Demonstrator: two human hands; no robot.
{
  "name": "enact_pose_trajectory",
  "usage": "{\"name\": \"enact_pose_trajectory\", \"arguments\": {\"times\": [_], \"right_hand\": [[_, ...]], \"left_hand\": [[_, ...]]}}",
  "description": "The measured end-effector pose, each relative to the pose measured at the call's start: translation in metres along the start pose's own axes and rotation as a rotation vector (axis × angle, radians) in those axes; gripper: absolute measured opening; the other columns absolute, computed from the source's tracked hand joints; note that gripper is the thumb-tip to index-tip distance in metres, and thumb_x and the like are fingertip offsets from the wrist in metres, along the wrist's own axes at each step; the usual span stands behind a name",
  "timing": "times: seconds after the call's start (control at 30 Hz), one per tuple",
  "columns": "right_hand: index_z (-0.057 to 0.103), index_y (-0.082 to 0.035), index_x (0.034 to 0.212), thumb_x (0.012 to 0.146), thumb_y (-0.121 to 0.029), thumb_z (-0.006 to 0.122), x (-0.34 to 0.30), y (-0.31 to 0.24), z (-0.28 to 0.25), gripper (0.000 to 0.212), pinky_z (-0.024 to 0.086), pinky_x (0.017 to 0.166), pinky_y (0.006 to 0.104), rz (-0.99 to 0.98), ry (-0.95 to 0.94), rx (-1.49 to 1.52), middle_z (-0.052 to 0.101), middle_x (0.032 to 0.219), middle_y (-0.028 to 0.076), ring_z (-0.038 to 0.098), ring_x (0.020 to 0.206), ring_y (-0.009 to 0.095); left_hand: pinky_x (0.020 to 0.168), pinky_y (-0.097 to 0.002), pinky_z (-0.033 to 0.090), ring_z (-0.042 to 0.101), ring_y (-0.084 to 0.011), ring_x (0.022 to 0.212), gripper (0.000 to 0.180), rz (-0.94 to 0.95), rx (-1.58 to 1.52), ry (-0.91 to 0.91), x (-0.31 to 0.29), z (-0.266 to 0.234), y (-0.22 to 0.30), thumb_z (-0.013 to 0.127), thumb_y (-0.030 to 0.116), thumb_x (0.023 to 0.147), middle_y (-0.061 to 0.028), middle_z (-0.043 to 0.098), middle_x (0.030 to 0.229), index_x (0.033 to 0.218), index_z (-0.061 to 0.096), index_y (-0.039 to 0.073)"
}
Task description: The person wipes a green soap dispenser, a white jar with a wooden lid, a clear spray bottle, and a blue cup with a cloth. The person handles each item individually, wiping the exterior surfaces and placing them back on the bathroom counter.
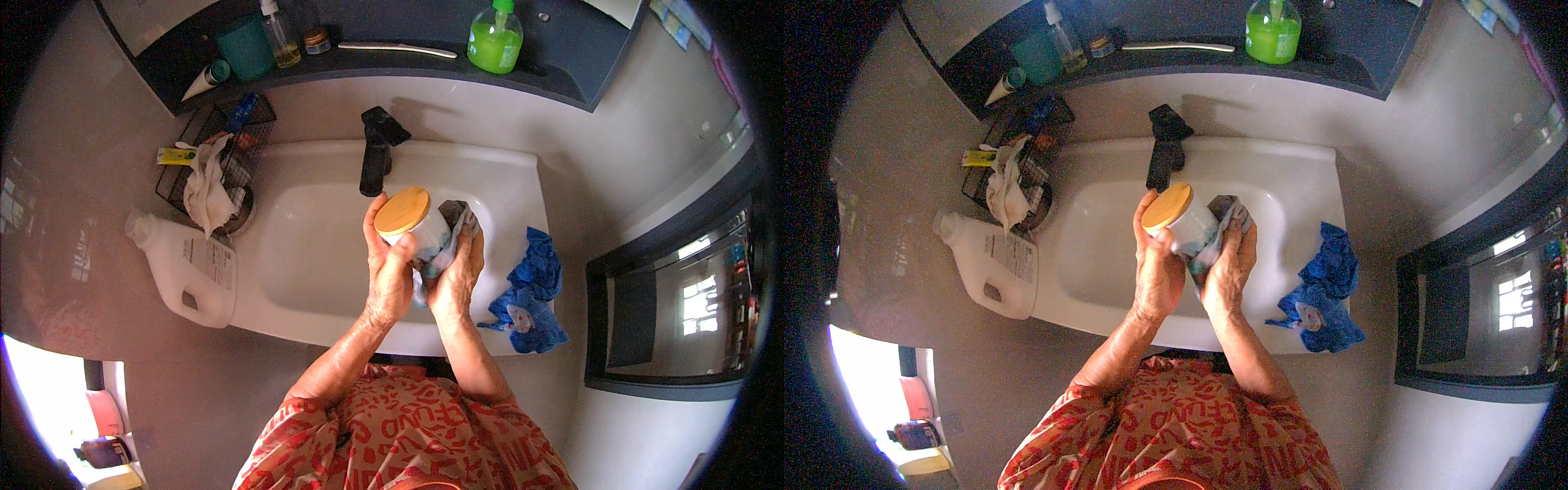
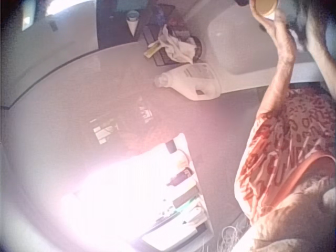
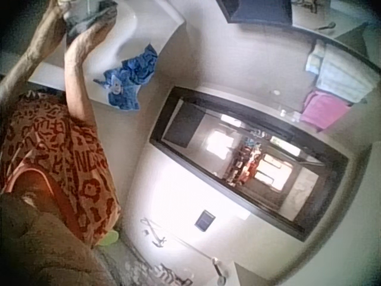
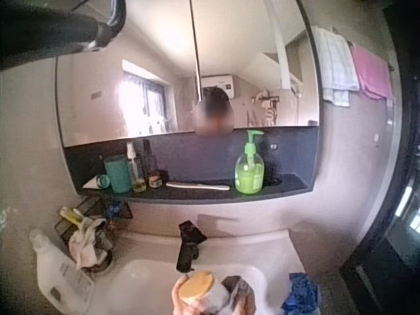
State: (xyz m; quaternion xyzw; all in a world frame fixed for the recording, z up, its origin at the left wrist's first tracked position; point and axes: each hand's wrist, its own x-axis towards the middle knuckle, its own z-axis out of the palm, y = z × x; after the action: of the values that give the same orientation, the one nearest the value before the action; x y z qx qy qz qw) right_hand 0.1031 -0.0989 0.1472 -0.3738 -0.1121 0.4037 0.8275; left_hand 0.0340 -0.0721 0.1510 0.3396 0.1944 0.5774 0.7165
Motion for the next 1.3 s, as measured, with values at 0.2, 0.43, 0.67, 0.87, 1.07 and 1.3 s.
{"name": "enact_pose_trajectory", "arguments": {"times": [0.2,0.43,0.67,0.87,1.07,1.3], "right_hand": [[0.044,0.000,0.122,0.088,-0.019,0.049,-0.009,0.005,-0.025,0.039,0.032,0.094,0.0435,-0.972,-0.378,-0.957,0.046,0.123,0.022,0.045,0.110,0.034],[0.044,-0.004,0.125,0.093,-0.024,0.040,-0.003,-0.021,-0.010,0.038,0.032,0.097,0.0395,-0.589,-0.493,-0.776,0.046,0.126,0.016,0.044,0.115,0.030],[0.051,0.000,0.115,0.094,-0.035,0.037,0.026,-0.046,-0.002,0.043,0.041,0.087,0.0309,-0.001,-0.595,-0.487,0.057,0.106,0.013,0.053,0.099,0.019],[0.050,-0.001,0.115,0.094,-0.038,0.035,0.024,-0.038,-0.001,0.045,0.039,0.089,0.0315,-0.125,-0.555,-0.584,0.057,0.105,0.013,0.053,0.099,0.021],[0.032,-0.001,0.131,0.093,-0.029,0.039,-0.007,0.000,-0.019,0.048,0.028,0.098,0.0440,-0.684,-0.473,-0.919,0.037,0.130,0.023,0.038,0.117,0.036],[0.020,-0.002,0.137,0.093,-0.037,0.038,-0.028,0.019,-0.026,0.059,0.027,0.103,0.0405,-0.214,-0.288,-0.393,0.025,0.139,0.018,0.031,0.126,0.032]], "left_hand": [[0.093,-0.0322,0.041,0.050,-0.0182,0.107,0.087,-0.060,0.063,-0.110,0.002,-0.009,0.006,0.080,0.025,0.066,-0.0084,0.050,0.116,0.133,0.026,0.009],[0.098,-0.0331,0.037,0.048,-0.0184,0.112,0.105,-0.109,0.196,-0.202,0.001,-0.012,0.008,0.081,0.043,0.058,-0.0077,0.048,0.122,0.137,0.022,0.008],[0.103,-0.0350,0.031,0.042,-0.0185,0.119,0.114,-0.061,0.311,-0.319,0.002,-0.010,0.014,0.083,0.038,0.058,-0.0086,0.044,0.128,0.141,0.011,0.009],[0.101,-0.0338,0.032,0.043,-0.0184,0.117,0.109,-0.074,0.306,-0.280,0.005,-0.016,0.009,0.082,0.043,0.058,-0.0083,0.045,0.126,0.139,0.018,0.006],[0.096,-0.0314,0.037,0.049,-0.0170,0.107,0.095,-0.040,0.111,-0.122,0.010,-0.014,0.009,0.078,0.038,0.065,-0.0081,0.050,0.117,0.136,0.026,0.004],[0.095,-0.0303,0.035,0.046,-0.0166,0.109,0.093,0.078,0.206,-0.118,0.012,-0.012,0.018,0.076,0.044,0.065,-0.0076,0.049,0.117,0.134,0.028,0.004]]}}
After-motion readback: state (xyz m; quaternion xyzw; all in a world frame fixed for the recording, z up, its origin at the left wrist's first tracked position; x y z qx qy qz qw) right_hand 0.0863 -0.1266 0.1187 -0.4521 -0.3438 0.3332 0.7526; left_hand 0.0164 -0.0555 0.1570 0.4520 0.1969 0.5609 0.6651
